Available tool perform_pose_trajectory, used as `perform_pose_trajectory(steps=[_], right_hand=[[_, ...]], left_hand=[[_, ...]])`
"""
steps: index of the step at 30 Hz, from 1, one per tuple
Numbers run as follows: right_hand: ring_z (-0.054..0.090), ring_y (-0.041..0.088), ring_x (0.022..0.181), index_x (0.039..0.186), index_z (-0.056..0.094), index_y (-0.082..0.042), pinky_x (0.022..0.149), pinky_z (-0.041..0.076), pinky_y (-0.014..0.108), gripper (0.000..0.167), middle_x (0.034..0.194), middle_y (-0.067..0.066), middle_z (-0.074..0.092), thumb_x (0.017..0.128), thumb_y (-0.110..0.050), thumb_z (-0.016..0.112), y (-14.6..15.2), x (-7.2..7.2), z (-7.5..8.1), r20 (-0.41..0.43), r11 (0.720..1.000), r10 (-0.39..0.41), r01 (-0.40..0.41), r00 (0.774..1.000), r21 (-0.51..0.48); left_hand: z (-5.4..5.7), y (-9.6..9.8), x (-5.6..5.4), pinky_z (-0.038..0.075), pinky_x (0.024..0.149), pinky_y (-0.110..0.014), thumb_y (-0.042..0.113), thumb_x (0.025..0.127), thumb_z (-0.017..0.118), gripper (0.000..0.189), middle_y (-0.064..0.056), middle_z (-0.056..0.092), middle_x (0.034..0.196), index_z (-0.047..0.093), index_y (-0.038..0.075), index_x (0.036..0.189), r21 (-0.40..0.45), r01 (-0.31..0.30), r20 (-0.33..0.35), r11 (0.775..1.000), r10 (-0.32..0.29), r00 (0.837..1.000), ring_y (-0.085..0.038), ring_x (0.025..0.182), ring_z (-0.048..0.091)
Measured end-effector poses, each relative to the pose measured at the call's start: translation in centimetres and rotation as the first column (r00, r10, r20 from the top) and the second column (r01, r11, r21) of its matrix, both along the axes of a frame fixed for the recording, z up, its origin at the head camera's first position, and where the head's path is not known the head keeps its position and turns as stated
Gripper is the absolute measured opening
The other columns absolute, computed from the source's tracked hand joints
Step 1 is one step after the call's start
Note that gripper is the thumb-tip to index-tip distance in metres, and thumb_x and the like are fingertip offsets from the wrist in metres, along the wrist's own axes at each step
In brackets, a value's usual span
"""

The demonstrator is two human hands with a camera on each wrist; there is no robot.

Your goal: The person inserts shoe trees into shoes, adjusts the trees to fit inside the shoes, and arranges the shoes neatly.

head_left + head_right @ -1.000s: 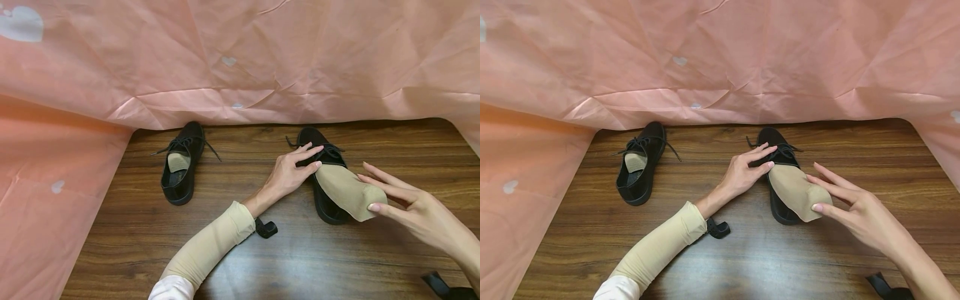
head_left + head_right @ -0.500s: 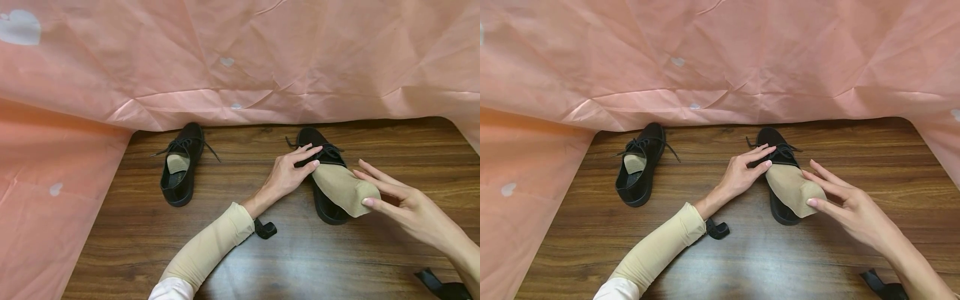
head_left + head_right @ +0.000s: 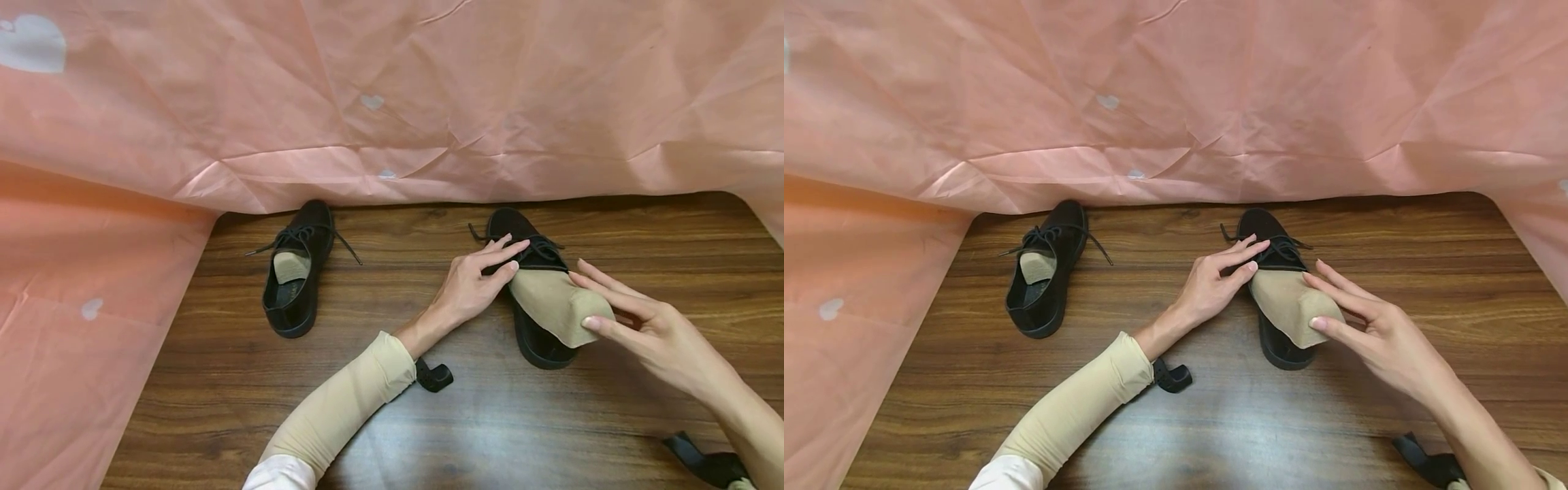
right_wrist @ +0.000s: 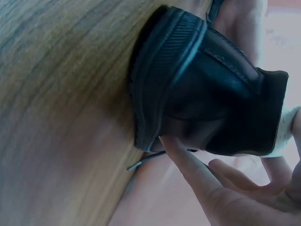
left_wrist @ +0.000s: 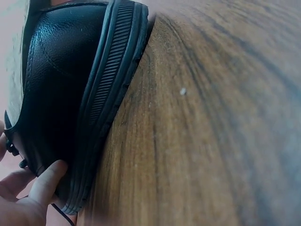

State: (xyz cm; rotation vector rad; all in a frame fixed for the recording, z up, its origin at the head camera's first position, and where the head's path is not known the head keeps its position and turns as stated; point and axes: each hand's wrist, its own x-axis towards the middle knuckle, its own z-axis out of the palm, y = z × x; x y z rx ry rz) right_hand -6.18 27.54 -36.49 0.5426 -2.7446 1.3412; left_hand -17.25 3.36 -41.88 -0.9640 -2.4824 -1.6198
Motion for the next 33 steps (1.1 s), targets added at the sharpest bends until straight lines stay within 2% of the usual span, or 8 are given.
perform_pose_trajectory(steps=[10,16,19,25,33], right_hand=[[0.033,-0.007,0.137,0.146,0.053,-0.019,0.099,0.025,0.001,0.06,0.157,-0.002,0.039,0.091,0.0,0.069,-0.2,-0.2,-1.0,0.018,0.999,-0.052,0.052,0.998,0.0],[0.034,-0.002,0.139,0.143,0.056,-0.015,0.096,0.035,0.003,0.057,0.157,0.0,0.039,0.089,0.0,0.072,-0.2,-0.1,-0.6,0.076,0.998,-0.051,0.055,0.996,-0.044],[0.035,-0.002,0.139,0.141,0.059,-0.014,0.093,0.036,0.003,0.055,0.156,0.0,0.041,0.089,-0.003,0.073,-0.2,0.0,-0.6,0.097,0.995,-0.081,0.086,0.992,-0.053],[0.04,-0.003,0.136,0.137,0.062,-0.015,0.093,0.034,0.003,0.049,0.152,-0.002,0.046,0.09,-0.007,0.074,-0.9,0.0,-0.7,0.079,0.983,-0.165,0.171,0.983,-0.074],[0.045,-0.008,0.128,0.137,0.063,-0.017,0.088,0.037,0.003,0.049,0.15,0.0,0.049,0.09,-0.01,0.074,-2.1,-0.3,-2.2,0.035,0.958,-0.265,0.268,0.964,-0.103]], left_hand=[[0.1,0.3,0.1,0.033,0.109,-0.017,0.034,0.101,0.059,0.036,-0.002,0.054,0.145,0.063,0.027,0.136,0.003,-0.006,-0.008,1.0,0.006,1.0,-0.009,0.136,0.044],[0.0,0.2,0.1,0.034,0.109,-0.019,0.035,0.1,0.061,0.036,0.002,0.054,0.145,0.064,0.029,0.135,0.003,-0.017,0.039,1.0,0.017,0.999,-0.008,0.136,0.043],[0.0,0.2,0.0,0.035,0.109,-0.019,0.035,0.1,0.061,0.036,0.003,0.054,0.145,0.064,0.03,0.135,0.002,-0.015,0.043,1.0,0.015,0.999,-0.007,0.136,0.043],[0.1,0.3,-0.1,0.034,0.108,-0.018,0.035,0.099,0.062,0.035,0.003,0.056,0.143,0.065,0.029,0.134,0.017,-0.024,0.023,1.0,0.024,0.999,-0.01,0.136,0.044],[0.0,0.1,0.1,0.034,0.108,-0.017,0.034,0.099,0.063,0.034,0.004,0.059,0.14,0.066,0.028,0.133,0.0,-0.038,0.006,0.999,0.038,0.999,-0.008,0.136,0.045]])
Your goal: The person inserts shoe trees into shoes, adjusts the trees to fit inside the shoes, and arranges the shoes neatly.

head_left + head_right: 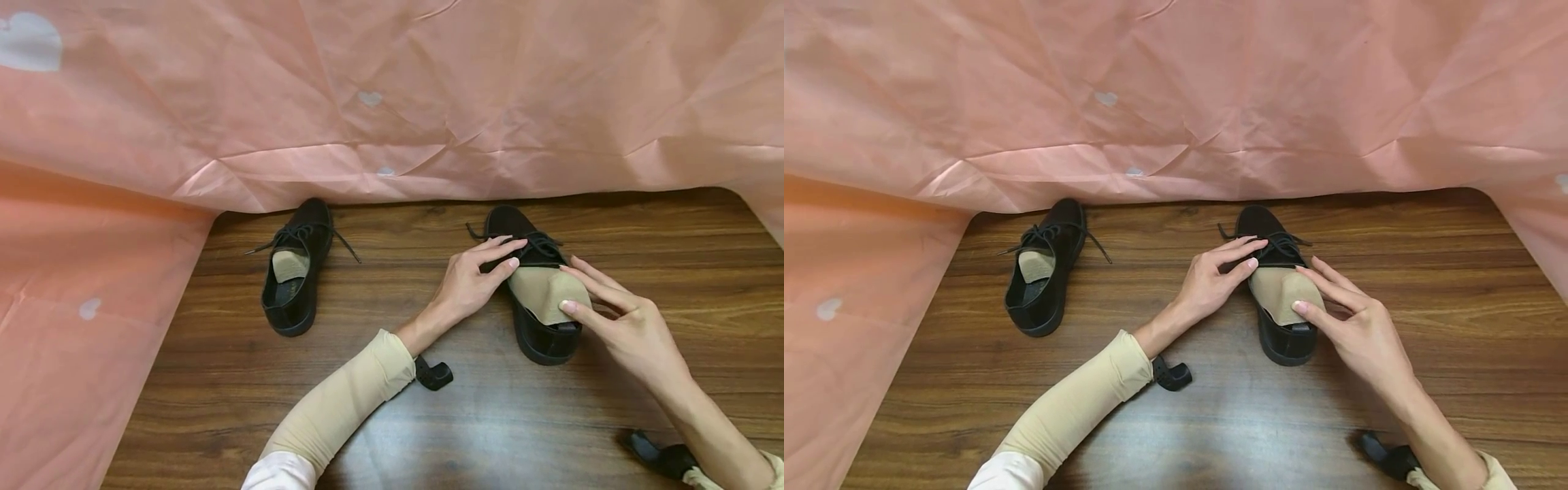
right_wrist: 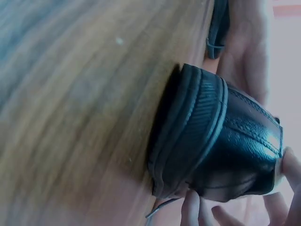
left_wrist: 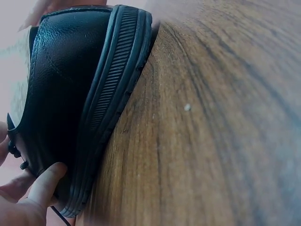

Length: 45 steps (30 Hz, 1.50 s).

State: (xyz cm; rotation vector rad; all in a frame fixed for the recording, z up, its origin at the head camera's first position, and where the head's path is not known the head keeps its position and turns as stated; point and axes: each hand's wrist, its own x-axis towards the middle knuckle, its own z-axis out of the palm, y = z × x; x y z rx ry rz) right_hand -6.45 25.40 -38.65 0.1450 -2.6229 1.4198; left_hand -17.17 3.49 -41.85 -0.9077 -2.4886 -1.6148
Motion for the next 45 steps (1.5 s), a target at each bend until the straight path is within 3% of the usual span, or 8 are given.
perform_pose_trajectory(steps=[6,13,24,31,40,45], right_hand=[[0.05,-0.01,0.121,0.139,0.061,-0.017,0.086,0.043,0.004,0.053,0.151,0.0,0.047,0.089,-0.007,0.075,-0.2,-0.1,-0.3,-0.028,1.0,0.003,-0.003,1.0,-0.007],[0.047,-0.002,0.13,0.138,0.061,-0.009,0.089,0.044,0.007,0.058,0.151,-0.003,0.048,0.084,0.005,0.076,0.2,-0.2,0.1,-0.074,0.997,0.056,-0.059,0.996,-0.042],[0.045,-0.005,0.13,0.13,0.068,-0.013,0.094,0.034,0.003,0.056,0.148,-0.005,0.051,0.078,0.0,0.083,0.3,-0.8,0.2,-0.106,0.998,0.037,-0.032,0.994,0.045],[0.058,-0.012,0.106,0.132,0.067,-0.015,0.08,0.044,0.004,0.056,0.15,-0.003,0.048,0.08,0.0,0.081,0.1,-1.4,-0.4,-0.129,0.997,0.036,-0.027,0.991,0.067],[0.045,-0.007,0.128,0.131,0.068,-0.021,0.091,0.034,0.002,0.06,0.15,-0.001,0.049,0.077,0.001,0.083,0.4,-1.7,-0.6,-0.237,0.987,0.066,-0.028,0.969,0.16],[0.051,-0.019,0.112,0.129,0.069,-0.02,0.083,0.036,0.0,0.063,0.149,0.0,0.049,0.073,0.003,0.085,0.2,-1.8,-0.2,-0.289,0.974,0.061,0.007,0.955,0.228]], left_hand=[[-0.1,0.0,0.1,0.034,0.108,-0.018,0.036,0.099,0.061,0.035,0.004,0.058,0.14,0.066,0.029,0.133,-0.004,-0.001,0.004,1.0,0.001,1.0,-0.007,0.135,0.045],[-0.1,-0.1,0.2,0.034,0.109,-0.019,0.036,0.1,0.06,0.035,0.004,0.057,0.141,0.065,0.03,0.134,-0.002,0.005,0.006,1.0,-0.005,1.0,-0.008,0.136,0.045],[0.0,-0.1,0.2,0.035,0.108,-0.019,0.036,0.1,0.061,0.035,0.007,0.056,0.142,0.065,0.03,0.134,-0.01,0.015,0.02,1.0,-0.015,1.0,-0.008,0.137,0.043],[0.0,-0.1,0.2,0.035,0.109,-0.021,0.036,0.1,0.061,0.036,0.006,0.055,0.143,0.064,0.03,0.135,-0.016,0.014,0.022,1.0,-0.014,1.0,-0.01,0.137,0.044],[0.0,-0.1,0.0,0.035,0.108,-0.018,0.034,0.1,0.062,0.036,0.004,0.056,0.143,0.065,0.028,0.135,-0.01,0.014,0.005,1.0,-0.014,1.0,-0.012,0.136,0.045],[0.1,-0.2,-0.1,0.035,0.108,-0.019,0.029,0.1,0.062,0.038,-0.001,0.053,0.145,0.062,0.026,0.138,-0.007,0.055,0.009,0.998,-0.055,0.998,-0.01,0.137,0.043]])
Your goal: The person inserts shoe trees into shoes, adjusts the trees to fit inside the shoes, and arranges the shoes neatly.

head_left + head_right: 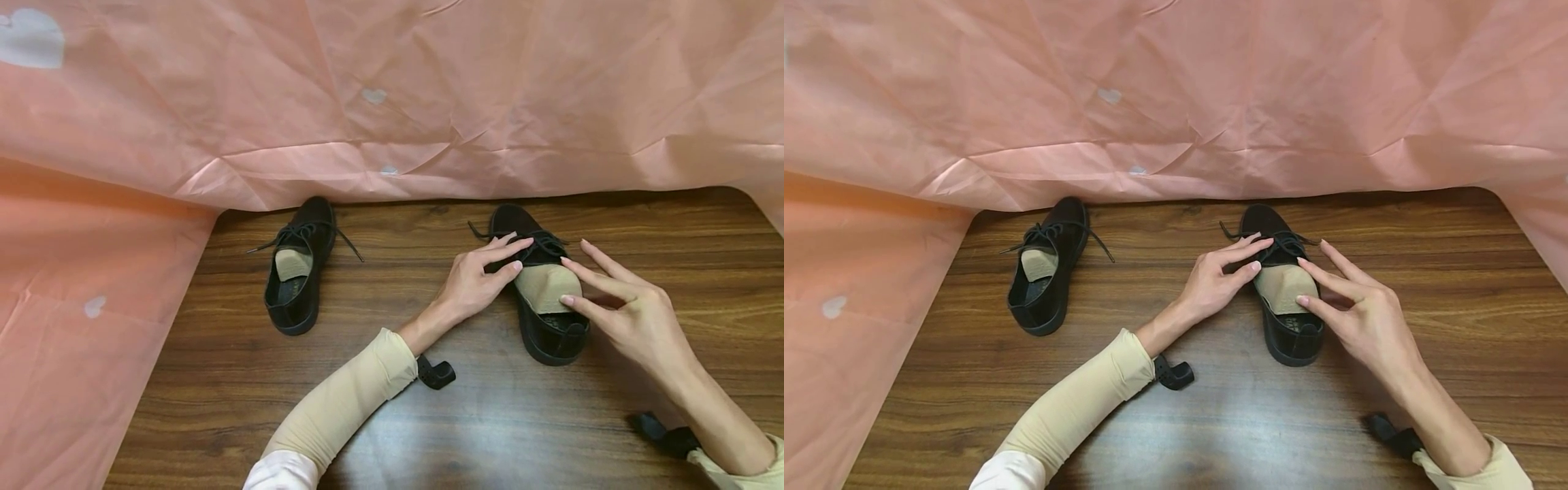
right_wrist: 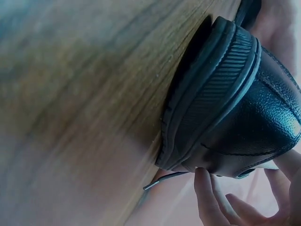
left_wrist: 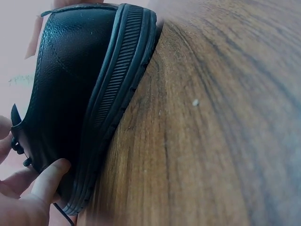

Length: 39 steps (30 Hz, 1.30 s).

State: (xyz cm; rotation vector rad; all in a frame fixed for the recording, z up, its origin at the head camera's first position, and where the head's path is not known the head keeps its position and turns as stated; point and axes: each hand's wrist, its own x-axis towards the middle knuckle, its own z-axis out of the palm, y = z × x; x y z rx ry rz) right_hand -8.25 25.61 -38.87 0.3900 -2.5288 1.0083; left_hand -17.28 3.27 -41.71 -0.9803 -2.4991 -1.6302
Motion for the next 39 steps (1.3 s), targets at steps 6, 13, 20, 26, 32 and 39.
perform_pose_trajectory(steps=[6,13,20,26,32,39], right_hand=[[0.063,-0.01,0.087,0.132,0.067,-0.023,0.066,0.043,0.004,0.066,0.155,0.004,0.039,0.072,-0.004,0.087,-0.3,-0.1,0.2,-0.058,0.99,-0.016,0.024,0.998,0.138],[0.065,0.046,0.099,0.144,0.055,-0.027,0.074,0.047,0.046,0.065,0.162,0.006,0.026,0.085,-0.011,0.078,-0.3,0.0,0.2,-0.042,0.968,0.01,0.001,0.999,0.252],[0.067,0.044,0.098,0.146,0.053,-0.026,0.074,0.047,0.048,0.069,0.163,0.009,0.023,0.084,-0.008,0.079,-0.2,-0.4,0.5,-0.067,0.949,0.059,-0.035,0.996,0.312],[0.067,0.038,0.072,0.148,0.05,-0.026,0.05,0.05,0.046,0.07,0.164,0.013,0.02,0.085,-0.015,0.078,-0.2,-1.0,0.7,-0.121,0.913,0.096,-0.039,0.988,0.406],[0.067,0.036,0.068,0.147,0.052,-0.023,0.047,0.051,0.045,0.068,0.162,0.015,0.025,0.084,-0.016,0.078,0.1,-1.4,0.5,-0.16,0.906,0.129,-0.051,0.979,0.419],[0.069,0.036,0.07,0.147,0.052,-0.022,0.059,0.054,0.052,0.077,0.157,0.015,0.035,0.077,-0.012,0.083,0.4,-1.9,0.4,-0.128,0.92,0.123,-0.065,0.984,0.386]], left_hand=[[0.2,0.1,0.0,0.035,0.109,-0.02,0.029,0.1,0.063,0.04,-0.002,0.051,0.147,0.061,0.027,0.139,-0.013,0.018,0.01,1.0,-0.018,1.0,-0.01,0.137,0.041],[0.1,0.1,0.0,0.035,0.109,-0.019,0.029,0.099,0.064,0.04,-0.001,0.053,0.146,0.062,0.026,0.138,-0.021,0.004,0.006,1.0,-0.004,1.0,-0.009,0.136,0.043],[0.3,0.0,0.1,0.035,0.109,-0.02,0.029,0.099,0.063,0.04,-0.003,0.052,0.146,0.061,0.025,0.139,-0.03,0.009,-0.002,1.0,-0.009,1.0,-0.012,0.137,0.043],[0.3,0.0,-0.1,0.034,0.109,-0.02,0.03,0.1,0.062,0.04,-0.003,0.052,0.147,0.06,0.026,0.14,-0.045,0.011,-0.008,0.999,-0.011,1.0,-0.01,0.137,0.042],[0.3,-0.1,0.0,0.034,0.109,-0.019,0.029,0.1,0.062,0.04,-0.003,0.052,0.146,0.061,0.026,0.139,-0.045,0.011,-0.009,0.999,-0.012,1.0,-0.011,0.136,0.043],[0.2,0.1,0.0,0.034,0.109,-0.019,0.029,0.099,0.063,0.04,-0.002,0.052,0.147,0.06,0.026,0.139,-0.028,0.015,-0.01,0.999,-0.015,1.0,-0.01,0.136,0.043]])
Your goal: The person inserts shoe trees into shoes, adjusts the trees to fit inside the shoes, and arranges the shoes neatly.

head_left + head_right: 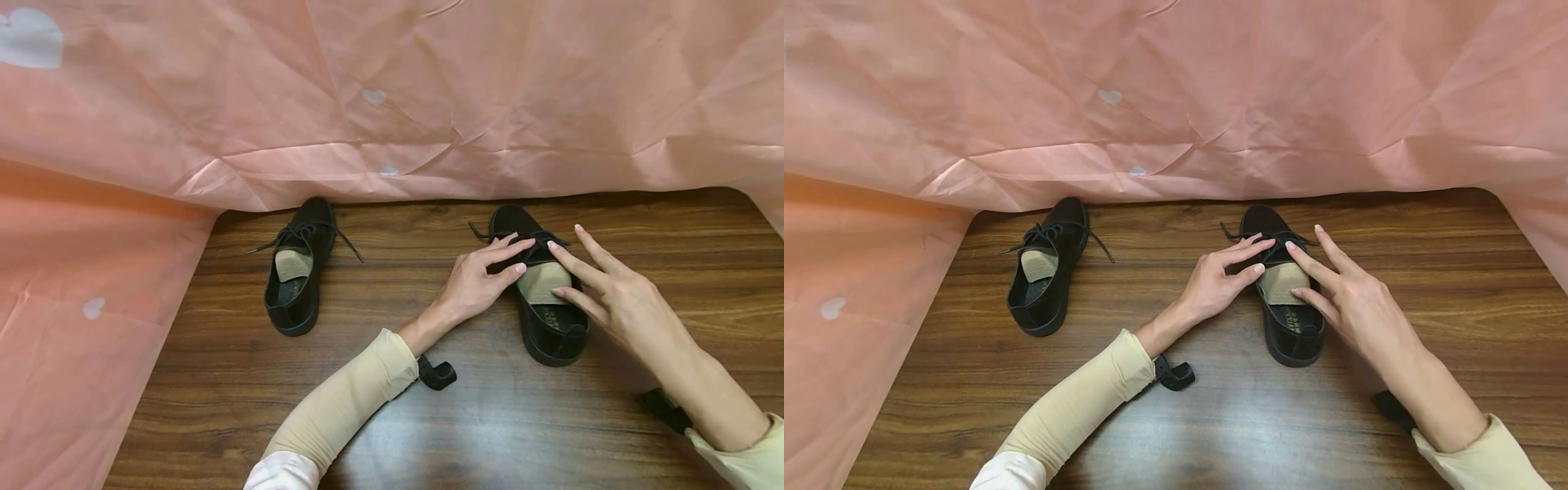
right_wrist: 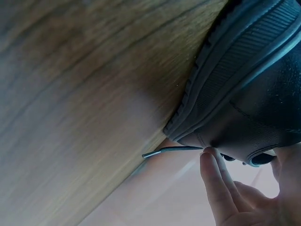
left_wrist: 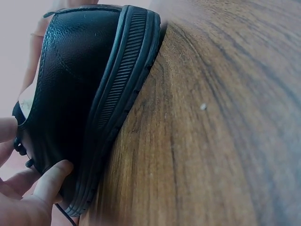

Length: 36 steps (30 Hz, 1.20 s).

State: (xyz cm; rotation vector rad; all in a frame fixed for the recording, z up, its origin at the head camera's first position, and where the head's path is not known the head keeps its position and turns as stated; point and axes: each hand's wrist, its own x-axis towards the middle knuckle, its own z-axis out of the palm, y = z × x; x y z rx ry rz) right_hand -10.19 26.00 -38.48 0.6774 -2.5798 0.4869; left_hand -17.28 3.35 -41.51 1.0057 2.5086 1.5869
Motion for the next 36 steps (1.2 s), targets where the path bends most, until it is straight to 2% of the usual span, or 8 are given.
perform_pose_trajectory(steps=[9,14,20,25,29,34,36], right_hand=[[0.065,0.021,0.064,0.146,0.052,-0.025,0.058,0.05,0.045,0.078,0.155,0.012,0.04,0.076,-0.013,0.085,-0.03,-0.11,0.05,0.005,0.999,-0.035,0.035,0.999,0.003],[0.066,0.025,0.065,0.147,0.051,-0.026,0.062,0.051,0.05,0.079,0.155,0.011,0.04,0.077,-0.013,0.084,-0.2,-0.43,0.15,0.022,0.999,-0.04,0.04,0.999,-0.014],[0.069,0.035,0.082,0.148,0.05,-0.026,0.068,0.051,0.053,0.08,0.154,0.008,0.042,0.077,-0.012,0.084,-0.23,-0.54,0.24,0.04,0.999,-0.038,0.039,0.999,-0.031],[0.07,0.036,0.09,0.147,0.052,-0.024,0.074,0.05,0.05,0.082,0.15,0.005,0.048,0.074,-0.009,0.085,-0.31,-0.56,0.17,0.008,0.998,-0.022,0.023,1.0,-0.051],[0.07,0.035,0.09,0.145,0.054,-0.022,0.076,0.05,0.048,0.083,0.144,0.007,0.054,0.071,-0.007,0.086,-0.36,-0.57,0.01,-0.019,0.998,-0.016,0.015,1.0,-0.067],[0.07,0.032,0.093,0.147,0.052,-0.023,0.077,0.05,0.045,0.084,0.142,0.009,0.057,0.072,-0.006,0.086,-0.55,-0.63,-0.24,-0.002,0.997,-0.028,0.028,1.0,-0.076],[0.07,0.03,0.091,0.148,0.051,-0.023,0.076,0.05,0.043,0.085,0.141,0.009,0.057,0.072,-0.006,0.086,-0.61,-0.64,-0.31,0.003,0.997,-0.031,0.031,1.0,-0.073]], left_hand=[[0.08,0.16,0.06,0.034,0.109,-0.019,0.031,0.099,0.063,0.041,0.0,0.051,0.147,0.06,0.026,0.14,0.007,0.003,0.008,1.0,-0.003,1.0,-0.008,0.137,0.042],[0.16,0.2,0.05,0.033,0.11,-0.02,0.03,0.099,0.063,0.041,0.0,0.051,0.148,0.06,0.025,0.14,0.014,-0.003,0.017,1.0,0.002,1.0,-0.01,0.138,0.04],[0.28,0.35,0.14,0.031,0.11,-0.018,0.028,0.099,0.063,0.04,-0.001,0.051,0.147,0.06,0.025,0.139,0.019,-0.01,0.025,1.0,0.01,1.0,-0.01,0.138,0.04],[0.23,0.48,0.14,0.031,0.11,-0.017,0.028,0.099,0.064,0.041,-0.001,0.051,0.147,0.061,0.025,0.139,0.013,-0.012,0.02,1.0,0.012,1.0,-0.008,0.138,0.04],[0.19,0.57,0.17,0.03,0.111,-0.018,0.029,0.099,0.063,0.041,-0.002,0.05,0.149,0.06,0.024,0.14,0.018,-0.008,0.015,1.0,0.007,1.0,-0.01,0.139,0.039],[-0.15,0.43,0.65,0.031,0.113,-0.023,0.029,0.1,0.061,0.043,-0.001,0.044,0.153,0.056,0.027,0.143,0.015,-0.025,0.038,1.0,0.024,0.999,-0.012,0.141,0.036],[-0.36,0.41,0.99,0.035,0.11,-0.023,0.029,0.101,0.061,0.045,0.0,0.041,0.155,0.053,0.029,0.145,0.01,-0.033,0.057,0.999,0.032,0.998,-0.01,0.14,0.037]])
